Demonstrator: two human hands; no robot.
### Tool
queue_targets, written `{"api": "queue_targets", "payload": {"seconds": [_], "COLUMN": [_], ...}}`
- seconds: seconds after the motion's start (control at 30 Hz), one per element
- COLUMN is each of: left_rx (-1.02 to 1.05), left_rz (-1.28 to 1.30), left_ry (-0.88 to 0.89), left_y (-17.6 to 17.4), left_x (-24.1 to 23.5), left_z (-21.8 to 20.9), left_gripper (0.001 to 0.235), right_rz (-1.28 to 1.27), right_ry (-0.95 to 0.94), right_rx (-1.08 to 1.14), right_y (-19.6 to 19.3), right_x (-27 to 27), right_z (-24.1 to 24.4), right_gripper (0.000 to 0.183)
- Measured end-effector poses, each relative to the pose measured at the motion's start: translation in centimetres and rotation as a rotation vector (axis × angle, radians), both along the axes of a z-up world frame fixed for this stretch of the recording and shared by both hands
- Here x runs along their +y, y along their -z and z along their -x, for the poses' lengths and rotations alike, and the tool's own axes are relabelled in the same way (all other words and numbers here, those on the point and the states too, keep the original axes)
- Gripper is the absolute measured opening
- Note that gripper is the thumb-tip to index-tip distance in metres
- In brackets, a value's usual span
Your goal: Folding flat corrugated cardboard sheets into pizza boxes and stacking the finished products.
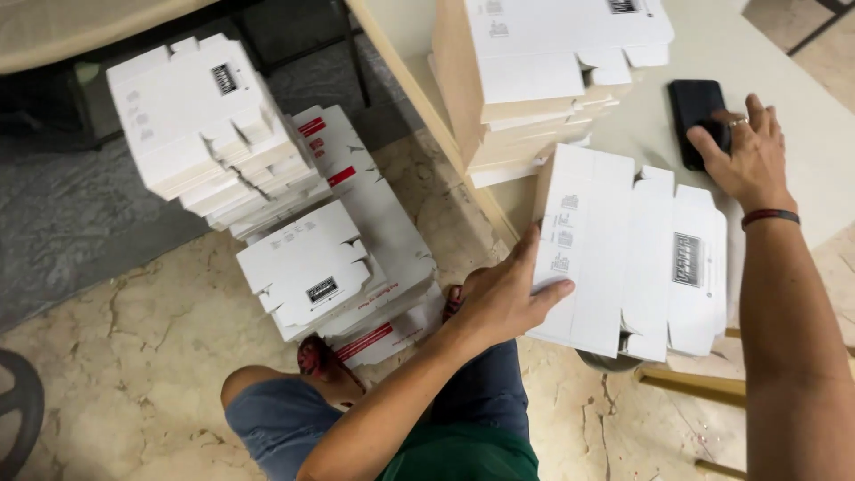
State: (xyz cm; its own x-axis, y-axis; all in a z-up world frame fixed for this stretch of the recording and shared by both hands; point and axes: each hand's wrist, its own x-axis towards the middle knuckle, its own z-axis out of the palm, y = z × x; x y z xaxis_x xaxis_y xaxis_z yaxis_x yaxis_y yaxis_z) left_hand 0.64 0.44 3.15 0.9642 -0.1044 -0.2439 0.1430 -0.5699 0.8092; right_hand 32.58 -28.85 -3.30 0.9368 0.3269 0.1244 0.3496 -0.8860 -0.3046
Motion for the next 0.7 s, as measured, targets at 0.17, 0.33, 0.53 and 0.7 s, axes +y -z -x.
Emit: {"api": "queue_targets", "payload": {"seconds": [0.17, 0.33, 0.53, 0.7], "left_rx": [-0.003, 0.006, -0.012, -0.028], "left_rz": [0.071, 0.183, 0.183, 0.143], "left_ry": [-0.081, -0.003, 0.047, 0.056], "left_y": [1.2, 0.9, 0.5, 2.4], "left_x": [0.0, 0.3, 0.9, 1.0], "left_z": [-0.4, -0.6, -0.8, -0.9], "left_gripper": [0.093, 0.1, 0.103, 0.099], "right_rz": [-0.355, -0.479, -0.311, -0.209], "right_ry": [-0.037, 0.411, 0.464, 0.48], "right_rx": [-0.531, 0.381, 0.586, 0.592], "right_y": [1.5, -8.4, -8.5, -7.7], "right_x": [-4.2, -0.6, 0.8, 0.7], "right_z": [0.2, 13.2, 18.2, 17.1], "right_gripper": [0.031, 0.071, 0.067, 0.068]}}
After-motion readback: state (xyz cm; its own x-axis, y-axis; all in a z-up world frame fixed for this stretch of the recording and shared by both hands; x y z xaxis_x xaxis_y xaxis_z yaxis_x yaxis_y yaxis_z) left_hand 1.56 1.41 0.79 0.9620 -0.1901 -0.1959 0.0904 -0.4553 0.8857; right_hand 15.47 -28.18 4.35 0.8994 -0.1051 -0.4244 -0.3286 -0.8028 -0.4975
